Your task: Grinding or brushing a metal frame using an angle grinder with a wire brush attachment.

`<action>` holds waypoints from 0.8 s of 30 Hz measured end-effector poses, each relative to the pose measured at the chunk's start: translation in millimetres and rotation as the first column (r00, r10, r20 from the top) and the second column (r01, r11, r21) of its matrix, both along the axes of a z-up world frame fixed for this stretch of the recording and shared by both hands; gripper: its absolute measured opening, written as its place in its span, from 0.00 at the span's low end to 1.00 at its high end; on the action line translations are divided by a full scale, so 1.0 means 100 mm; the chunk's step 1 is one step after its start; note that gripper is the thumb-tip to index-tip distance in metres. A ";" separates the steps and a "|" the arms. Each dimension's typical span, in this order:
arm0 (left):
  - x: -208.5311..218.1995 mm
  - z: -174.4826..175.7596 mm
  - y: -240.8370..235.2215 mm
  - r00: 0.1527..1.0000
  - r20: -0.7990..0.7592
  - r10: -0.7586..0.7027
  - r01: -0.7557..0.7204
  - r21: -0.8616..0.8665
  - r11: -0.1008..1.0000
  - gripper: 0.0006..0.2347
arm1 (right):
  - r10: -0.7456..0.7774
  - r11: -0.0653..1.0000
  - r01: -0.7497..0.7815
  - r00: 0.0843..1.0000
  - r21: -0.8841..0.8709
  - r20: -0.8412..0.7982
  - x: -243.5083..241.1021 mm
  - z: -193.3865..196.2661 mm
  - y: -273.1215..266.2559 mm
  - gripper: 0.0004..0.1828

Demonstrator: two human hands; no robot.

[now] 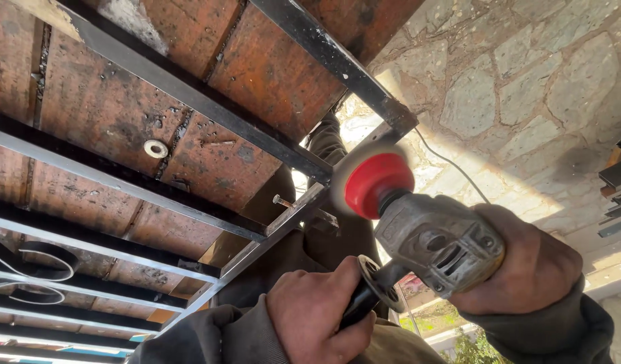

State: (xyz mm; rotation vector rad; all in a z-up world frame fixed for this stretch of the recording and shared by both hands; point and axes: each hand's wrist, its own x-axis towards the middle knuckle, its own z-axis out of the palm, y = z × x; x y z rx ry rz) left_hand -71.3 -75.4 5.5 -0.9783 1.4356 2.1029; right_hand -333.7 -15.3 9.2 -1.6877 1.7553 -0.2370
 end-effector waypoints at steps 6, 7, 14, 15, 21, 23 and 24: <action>0.14 -0.01 0.16 0.999 0.041 -0.026 0.022 0.102 0.995 0.19 | -0.045 0.998 0.051 0.991 0.040 -0.128 0.10 -0.07 0.23 0.38; 0.15 -0.03 0.24 0.996 0.046 -0.077 0.072 0.115 0.991 0.22 | -0.076 0.997 0.077 0.995 0.017 -0.068 0.11 -0.07 0.26 0.37; -0.22 0.02 -0.22 1.000 0.000 0.019 -0.019 0.003 1.000 0.16 | -0.148 0.989 0.144 0.978 -0.038 -0.150 -0.06 -0.03 0.03 0.44; -0.17 0.02 -0.16 1.000 -0.001 0.018 -0.018 0.001 1.000 0.16 | -0.149 0.989 0.145 0.977 -0.040 -0.150 -0.04 -0.04 0.07 0.44; -0.22 0.07 -0.19 0.999 0.034 -0.003 0.001 0.060 0.998 0.16 | -0.099 0.995 0.098 0.994 -0.018 -0.051 -0.09 -0.04 0.09 0.41; -0.36 0.06 -0.38 1.000 -0.004 0.023 -0.023 -0.062 0.998 0.14 | -0.099 0.995 0.097 0.970 -0.018 -0.222 -0.19 -0.01 0.01 0.47; -0.34 0.06 -0.33 1.000 -0.007 0.018 -0.019 -0.061 0.998 0.14 | -0.103 0.995 0.102 0.969 -0.017 -0.225 -0.20 -0.01 0.02 0.47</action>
